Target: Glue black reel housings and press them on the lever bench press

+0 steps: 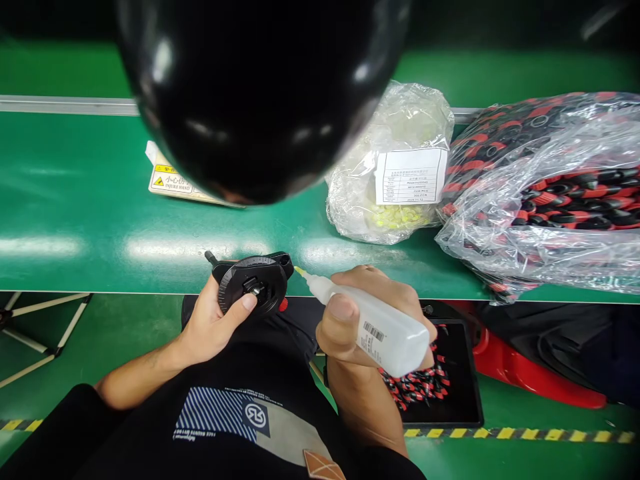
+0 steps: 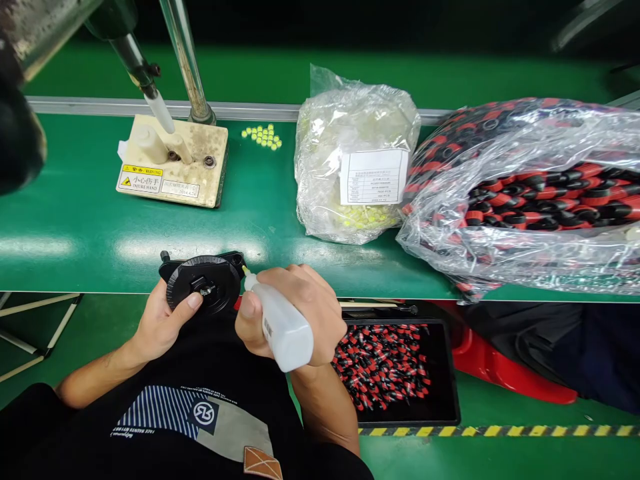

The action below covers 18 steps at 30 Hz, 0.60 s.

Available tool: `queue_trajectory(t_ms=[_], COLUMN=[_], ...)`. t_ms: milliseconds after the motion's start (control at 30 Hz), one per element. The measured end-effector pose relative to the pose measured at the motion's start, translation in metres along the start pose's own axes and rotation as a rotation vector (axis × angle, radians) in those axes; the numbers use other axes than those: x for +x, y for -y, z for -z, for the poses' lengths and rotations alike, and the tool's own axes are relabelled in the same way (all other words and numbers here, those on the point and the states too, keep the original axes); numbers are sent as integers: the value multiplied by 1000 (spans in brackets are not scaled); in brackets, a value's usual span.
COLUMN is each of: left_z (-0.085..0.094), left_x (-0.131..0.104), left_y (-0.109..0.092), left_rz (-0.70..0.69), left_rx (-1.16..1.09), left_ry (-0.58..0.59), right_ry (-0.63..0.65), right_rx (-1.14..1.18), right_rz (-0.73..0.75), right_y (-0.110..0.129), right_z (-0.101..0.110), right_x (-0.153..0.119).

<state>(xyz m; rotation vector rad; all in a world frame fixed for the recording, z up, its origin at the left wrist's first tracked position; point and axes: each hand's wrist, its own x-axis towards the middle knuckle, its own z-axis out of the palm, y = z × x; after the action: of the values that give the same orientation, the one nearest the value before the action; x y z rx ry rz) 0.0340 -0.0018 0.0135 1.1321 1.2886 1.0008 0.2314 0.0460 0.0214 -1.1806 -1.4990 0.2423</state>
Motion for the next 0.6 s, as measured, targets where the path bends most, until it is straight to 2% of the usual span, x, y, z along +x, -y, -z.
queue_trajectory(t_ms=[67, 133, 333, 500, 600], left_z=[0, 1, 1, 1, 1], left_x=[1, 1, 2, 2, 2], left_y=[0, 0, 1, 0, -1], left_rz=[4, 2, -10, -3, 3], left_rx=[5, 4, -8, -10, -19], left_ry=[0, 4, -10, -6, -8], right_ry=[-99, -134, -126, -165, -151], right_rx=[-18, -37, -48, -50, -41], right_rz=[121, 180, 103, 166, 152], right_y=[2, 8, 21, 17, 16], right_z=[0, 0, 3, 1, 0], right_x=[2, 4, 7, 6, 6])
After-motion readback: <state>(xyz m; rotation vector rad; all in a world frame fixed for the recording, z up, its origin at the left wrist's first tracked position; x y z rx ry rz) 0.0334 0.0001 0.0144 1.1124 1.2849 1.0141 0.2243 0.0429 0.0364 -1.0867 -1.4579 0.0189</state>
